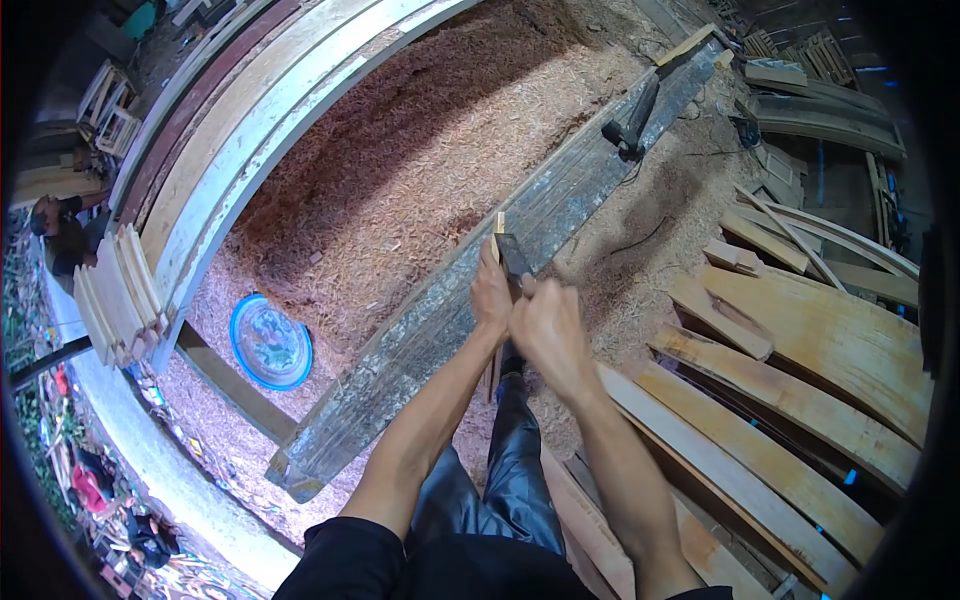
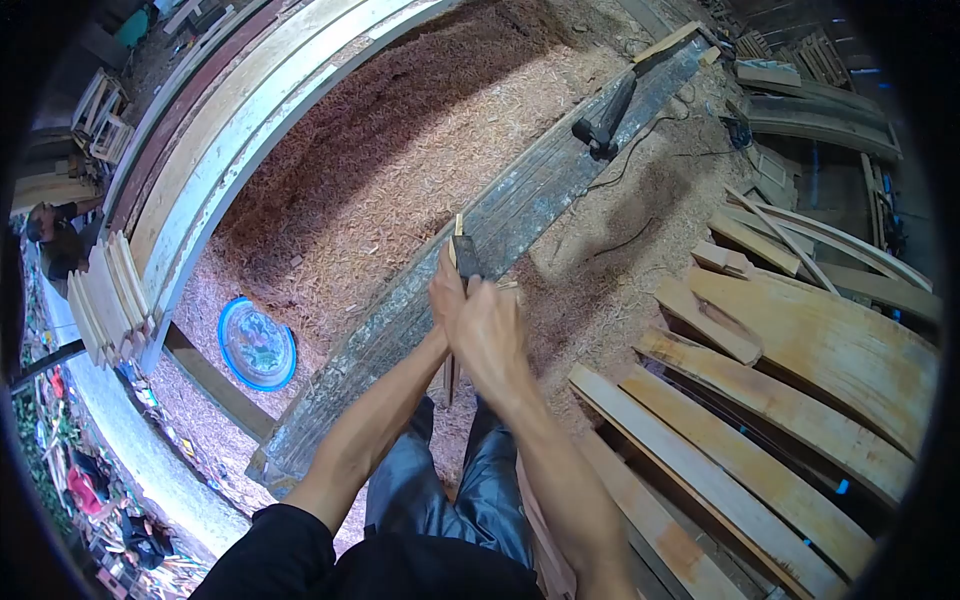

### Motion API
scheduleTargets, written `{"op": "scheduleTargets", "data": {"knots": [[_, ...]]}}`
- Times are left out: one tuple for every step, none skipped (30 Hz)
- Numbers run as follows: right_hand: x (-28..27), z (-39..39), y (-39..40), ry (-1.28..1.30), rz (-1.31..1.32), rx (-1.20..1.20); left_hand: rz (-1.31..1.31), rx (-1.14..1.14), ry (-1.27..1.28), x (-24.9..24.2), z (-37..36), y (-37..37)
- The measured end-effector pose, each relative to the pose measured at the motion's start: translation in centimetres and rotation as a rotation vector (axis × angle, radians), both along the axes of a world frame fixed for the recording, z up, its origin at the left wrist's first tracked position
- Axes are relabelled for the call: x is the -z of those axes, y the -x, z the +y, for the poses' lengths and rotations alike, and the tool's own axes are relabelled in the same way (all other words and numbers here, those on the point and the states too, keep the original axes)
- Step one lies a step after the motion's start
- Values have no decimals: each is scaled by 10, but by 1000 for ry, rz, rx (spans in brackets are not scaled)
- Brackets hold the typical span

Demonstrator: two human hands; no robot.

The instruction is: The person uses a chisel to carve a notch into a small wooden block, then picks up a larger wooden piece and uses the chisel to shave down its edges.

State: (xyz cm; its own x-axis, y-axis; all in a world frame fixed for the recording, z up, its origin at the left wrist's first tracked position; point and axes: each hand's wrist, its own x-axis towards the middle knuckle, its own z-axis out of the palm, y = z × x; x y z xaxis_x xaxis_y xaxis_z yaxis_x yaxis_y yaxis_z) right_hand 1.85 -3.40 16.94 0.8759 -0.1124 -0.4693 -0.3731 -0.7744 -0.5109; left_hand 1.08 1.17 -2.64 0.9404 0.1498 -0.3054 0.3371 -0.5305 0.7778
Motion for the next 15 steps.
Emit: {"op": "scheduleTargets", "data": {"knots": [[8, 3, 12, 12, -66, 14, 4, 2, 3, 1, 0, -1], [16, 5, 23, 16, -63, 18, 14, 0, 9, 1, 1, -2], [24, 6, 36, 39, -60, 28, 28, -4, 14, 2, 0, 0], [32, 8, 44, 62, -59, 43, 33, 5, 17, -1, 0, 0], [40, 9, 48, 63, -54, 48, 2, 9, 18, -4, 1, 1], [49, 10, 51, 69, -84, 55, -31, 9, 19, -5, 2, 1], [56, 11, 55, 75, -112, 64, -26, 11, 18, -7, 3, 1], [62, 12, 58, 75, -110, 63, -11, 6, 46, -9, 4, -1], [68, 13, 60, 59, -144, 84, 3, 1, 75, -8, 4, -1], [74, 12, 60, 42, -186, 101, -5, -4, 76, -6, 3, -3], [80, 11, 61, 41, -198, 103, 29, 3, 86, -3, 3, -6], [86, 9, 65, -31, -235, 131, 71, 0, 95, -2, 4, -6], [92, 7, 66, -105, -277, 162, 61, -6, 92, -1, 4, -8], [98, 4, 69, -108, -278, 160, 48, -15, 62, 0, 4, -6], [98, -2, 67, -220, -264, 245, 31, -23, 37, -3, 1, -5]]}}
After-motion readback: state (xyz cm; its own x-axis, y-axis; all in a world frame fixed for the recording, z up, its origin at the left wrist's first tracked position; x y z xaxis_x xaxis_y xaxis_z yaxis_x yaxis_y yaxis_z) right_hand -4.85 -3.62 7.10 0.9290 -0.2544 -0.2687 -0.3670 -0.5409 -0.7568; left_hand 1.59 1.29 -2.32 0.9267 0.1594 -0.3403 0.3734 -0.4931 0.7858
